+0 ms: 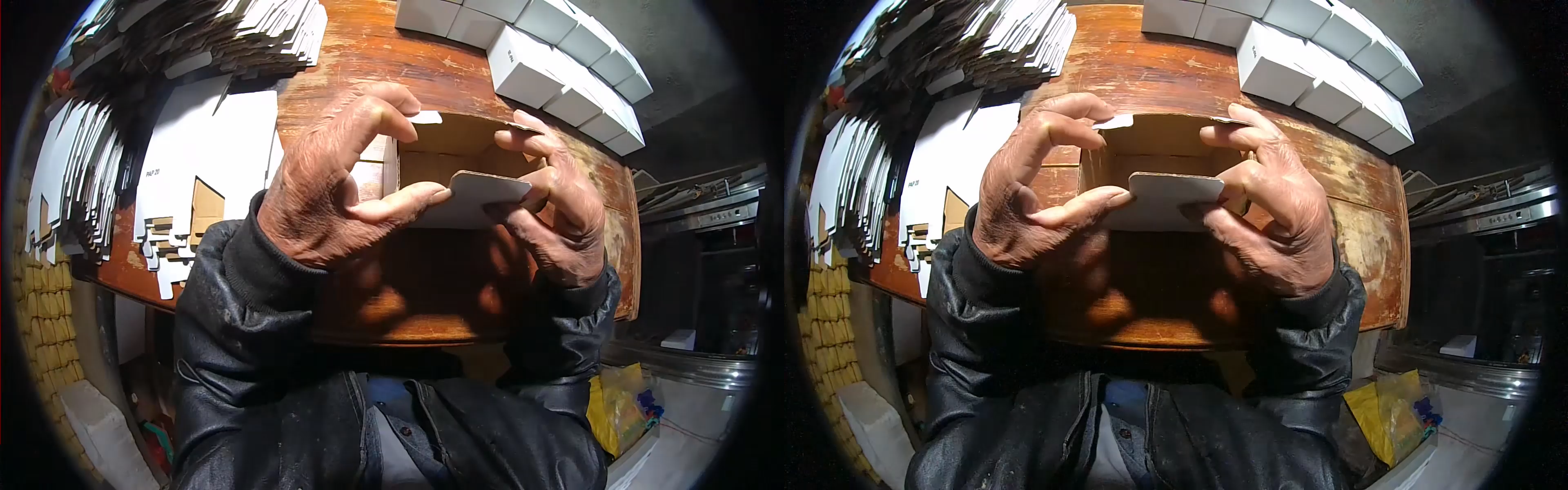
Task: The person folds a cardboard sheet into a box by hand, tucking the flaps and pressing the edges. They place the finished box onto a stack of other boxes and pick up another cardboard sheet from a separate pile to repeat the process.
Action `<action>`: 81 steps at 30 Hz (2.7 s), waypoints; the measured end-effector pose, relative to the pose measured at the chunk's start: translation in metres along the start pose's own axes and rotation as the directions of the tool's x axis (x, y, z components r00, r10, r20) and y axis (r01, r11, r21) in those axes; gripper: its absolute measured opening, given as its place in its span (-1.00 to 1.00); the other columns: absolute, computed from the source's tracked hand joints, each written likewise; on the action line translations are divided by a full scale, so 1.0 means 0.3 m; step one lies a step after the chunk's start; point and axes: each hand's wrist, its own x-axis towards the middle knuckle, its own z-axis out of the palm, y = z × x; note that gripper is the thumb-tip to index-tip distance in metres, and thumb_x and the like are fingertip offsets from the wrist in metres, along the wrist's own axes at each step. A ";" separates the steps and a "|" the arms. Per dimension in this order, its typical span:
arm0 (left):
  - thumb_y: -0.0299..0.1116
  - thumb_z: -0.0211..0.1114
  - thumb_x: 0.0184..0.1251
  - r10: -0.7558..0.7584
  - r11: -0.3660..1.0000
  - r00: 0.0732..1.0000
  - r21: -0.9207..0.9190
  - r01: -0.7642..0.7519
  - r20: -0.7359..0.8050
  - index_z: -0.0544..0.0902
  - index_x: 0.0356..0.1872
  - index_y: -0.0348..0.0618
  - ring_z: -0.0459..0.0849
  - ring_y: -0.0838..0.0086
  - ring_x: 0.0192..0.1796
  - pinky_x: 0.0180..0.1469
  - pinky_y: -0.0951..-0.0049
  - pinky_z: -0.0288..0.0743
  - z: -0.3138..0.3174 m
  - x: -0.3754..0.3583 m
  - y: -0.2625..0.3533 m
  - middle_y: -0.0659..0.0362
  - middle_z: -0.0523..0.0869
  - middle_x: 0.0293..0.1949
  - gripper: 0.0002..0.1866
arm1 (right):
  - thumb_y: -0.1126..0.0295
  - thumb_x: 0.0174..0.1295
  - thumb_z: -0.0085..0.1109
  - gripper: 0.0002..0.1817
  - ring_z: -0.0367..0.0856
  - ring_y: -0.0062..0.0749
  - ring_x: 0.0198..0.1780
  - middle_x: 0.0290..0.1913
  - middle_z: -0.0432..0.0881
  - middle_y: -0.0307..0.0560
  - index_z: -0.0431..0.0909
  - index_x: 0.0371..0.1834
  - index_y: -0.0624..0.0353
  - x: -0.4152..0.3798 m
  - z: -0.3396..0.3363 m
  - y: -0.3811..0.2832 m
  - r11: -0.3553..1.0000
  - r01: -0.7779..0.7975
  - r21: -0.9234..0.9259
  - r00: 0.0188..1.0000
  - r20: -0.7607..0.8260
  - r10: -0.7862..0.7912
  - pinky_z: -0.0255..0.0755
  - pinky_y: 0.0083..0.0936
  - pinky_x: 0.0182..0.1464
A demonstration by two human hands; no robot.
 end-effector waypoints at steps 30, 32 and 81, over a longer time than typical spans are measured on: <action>-0.45 0.52 0.13 0.018 0.991 0.986 -0.137 0.005 0.167 0.64 -0.07 -0.16 0.67 0.28 0.05 0.08 0.29 0.57 0.045 -0.012 -0.027 0.07 0.69 -0.05 -0.66 | 0.37 -0.08 0.59 -0.56 0.64 -0.16 0.12 0.13 0.62 0.05 0.62 -0.12 0.17 -0.007 -0.040 0.058 0.977 0.056 0.208 0.990 0.116 -0.081 0.49 -0.29 0.18; -0.45 0.52 0.14 0.001 0.983 0.982 -0.181 0.034 0.190 0.65 -0.09 -0.14 0.66 0.32 0.04 0.08 0.31 0.56 0.041 -0.012 -0.028 0.10 0.69 -0.06 -0.68 | 0.36 -0.03 0.55 -0.56 0.63 -0.15 0.14 0.13 0.63 0.07 0.63 -0.06 0.18 -0.013 -0.044 0.060 0.951 0.007 0.310 0.987 0.148 -0.056 0.46 -0.27 0.21; -0.03 -0.01 0.55 -0.002 0.959 0.913 -0.257 0.117 0.409 0.47 0.38 -0.16 0.24 0.02 0.52 0.55 0.05 0.01 0.018 -0.006 -0.003 -0.11 0.40 0.41 -0.45 | 0.37 0.21 0.34 -0.72 0.63 -0.06 0.07 -0.06 0.67 0.07 0.66 -0.07 0.27 -0.002 0.000 0.034 0.892 -0.018 0.451 0.988 0.144 -0.053 0.43 -0.25 0.16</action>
